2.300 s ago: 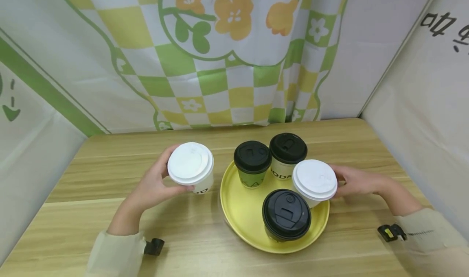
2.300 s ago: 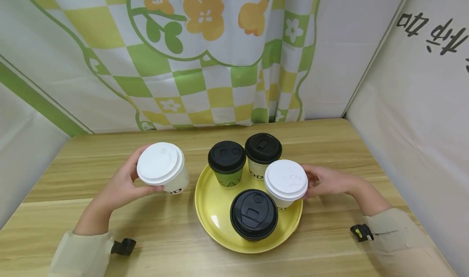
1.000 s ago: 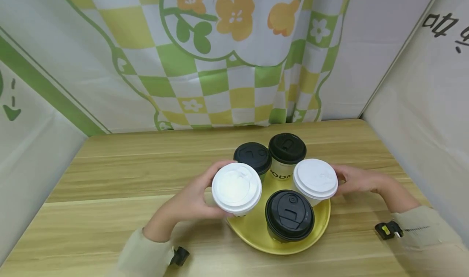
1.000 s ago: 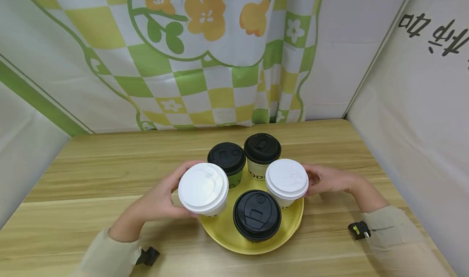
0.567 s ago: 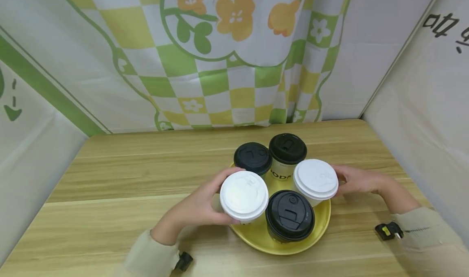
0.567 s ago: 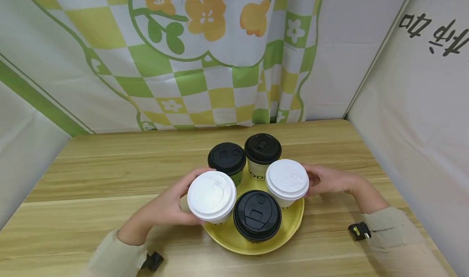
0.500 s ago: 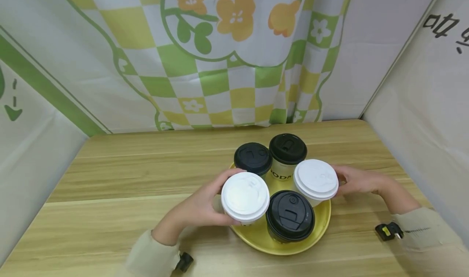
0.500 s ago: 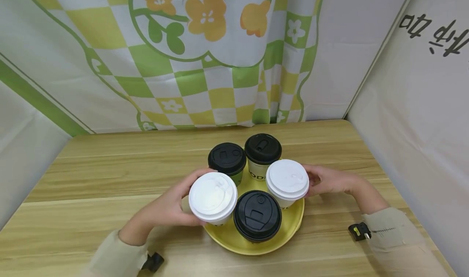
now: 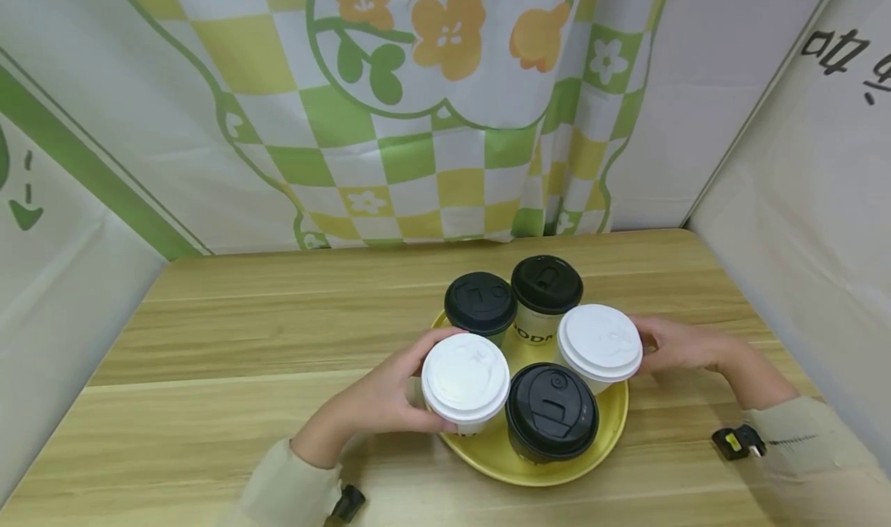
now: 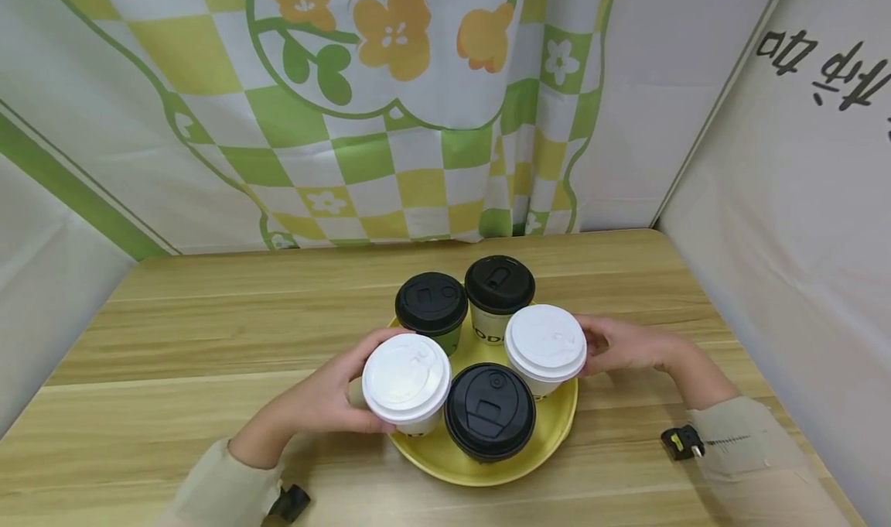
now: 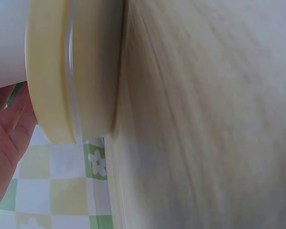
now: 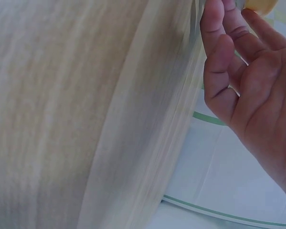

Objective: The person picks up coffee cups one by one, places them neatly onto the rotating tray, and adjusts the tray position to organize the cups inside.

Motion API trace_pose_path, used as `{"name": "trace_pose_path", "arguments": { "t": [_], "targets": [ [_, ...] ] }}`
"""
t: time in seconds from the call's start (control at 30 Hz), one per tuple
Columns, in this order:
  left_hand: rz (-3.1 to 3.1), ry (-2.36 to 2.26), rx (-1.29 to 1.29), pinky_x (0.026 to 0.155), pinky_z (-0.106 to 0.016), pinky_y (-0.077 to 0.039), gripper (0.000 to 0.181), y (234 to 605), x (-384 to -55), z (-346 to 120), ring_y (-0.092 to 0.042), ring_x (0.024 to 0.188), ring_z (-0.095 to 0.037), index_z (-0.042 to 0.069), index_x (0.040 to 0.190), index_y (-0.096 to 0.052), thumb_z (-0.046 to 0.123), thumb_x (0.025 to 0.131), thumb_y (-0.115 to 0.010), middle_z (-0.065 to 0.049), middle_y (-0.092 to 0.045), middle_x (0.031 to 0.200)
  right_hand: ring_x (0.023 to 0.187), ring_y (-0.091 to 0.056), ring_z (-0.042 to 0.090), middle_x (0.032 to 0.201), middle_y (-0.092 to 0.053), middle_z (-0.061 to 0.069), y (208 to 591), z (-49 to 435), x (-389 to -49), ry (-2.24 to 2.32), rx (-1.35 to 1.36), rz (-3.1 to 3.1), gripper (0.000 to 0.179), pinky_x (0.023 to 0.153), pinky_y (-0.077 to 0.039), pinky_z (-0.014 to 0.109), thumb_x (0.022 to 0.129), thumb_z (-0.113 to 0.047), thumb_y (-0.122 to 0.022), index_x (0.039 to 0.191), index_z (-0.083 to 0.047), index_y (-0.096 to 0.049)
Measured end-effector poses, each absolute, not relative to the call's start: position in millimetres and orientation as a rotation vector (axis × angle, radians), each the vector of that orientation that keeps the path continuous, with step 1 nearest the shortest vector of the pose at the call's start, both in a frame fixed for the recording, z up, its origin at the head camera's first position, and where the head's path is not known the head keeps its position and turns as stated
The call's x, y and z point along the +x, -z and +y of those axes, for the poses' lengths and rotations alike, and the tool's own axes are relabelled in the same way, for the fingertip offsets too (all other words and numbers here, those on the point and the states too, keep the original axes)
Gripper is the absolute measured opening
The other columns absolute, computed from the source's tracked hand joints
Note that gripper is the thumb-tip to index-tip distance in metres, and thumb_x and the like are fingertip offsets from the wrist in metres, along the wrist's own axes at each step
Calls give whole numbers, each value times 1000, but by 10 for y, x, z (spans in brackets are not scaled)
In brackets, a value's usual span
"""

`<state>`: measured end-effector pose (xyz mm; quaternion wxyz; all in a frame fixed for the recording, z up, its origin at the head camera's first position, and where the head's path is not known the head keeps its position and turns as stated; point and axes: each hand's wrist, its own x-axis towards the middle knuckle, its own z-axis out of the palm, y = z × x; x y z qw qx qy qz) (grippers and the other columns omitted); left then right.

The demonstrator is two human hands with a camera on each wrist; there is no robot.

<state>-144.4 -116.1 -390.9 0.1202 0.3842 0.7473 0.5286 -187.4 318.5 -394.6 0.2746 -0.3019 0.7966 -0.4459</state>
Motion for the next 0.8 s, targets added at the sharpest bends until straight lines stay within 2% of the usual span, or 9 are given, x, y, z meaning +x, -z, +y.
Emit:
{"name": "trace_pose_path", "arguments": {
  "t": [0.23, 0.47, 0.8],
  "targets": [
    [2200, -1489, 1150, 108, -36, -45, 97, 3909, -1447, -1169, -51, 130, -17, 21, 148, -38, 20, 67, -92, 0, -53, 143, 117, -56, 0, 131, -58, -2, 3975, 3195, -1876, 1207, -813, 2135, 69, 96, -47, 20, 88, -3, -68, 143, 16, -32],
    [2265, -1393, 1167, 114, -42, -39, 100, 3812, -1439, -1204, -50, 134, -16, 26, 149, -35, 24, 68, -92, 6, -53, 143, 119, -56, 1, 135, -55, 11, 3968, 3195, -1876, 1218, -825, 2127, 69, 97, -47, 21, 88, -3, -68, 144, 15, -32],
    [2295, -1367, 1151, 109, -42, -45, 97, 3815, -1459, -1217, -52, 130, -16, 25, 149, -34, 24, 70, -90, 4, -53, 142, 119, -55, -1, 138, -50, 29, 3954, 3187, -1858, 1211, -813, 2134, 66, 97, -46, 20, 89, -4, -67, 144, 13, -35]
  ]
}}
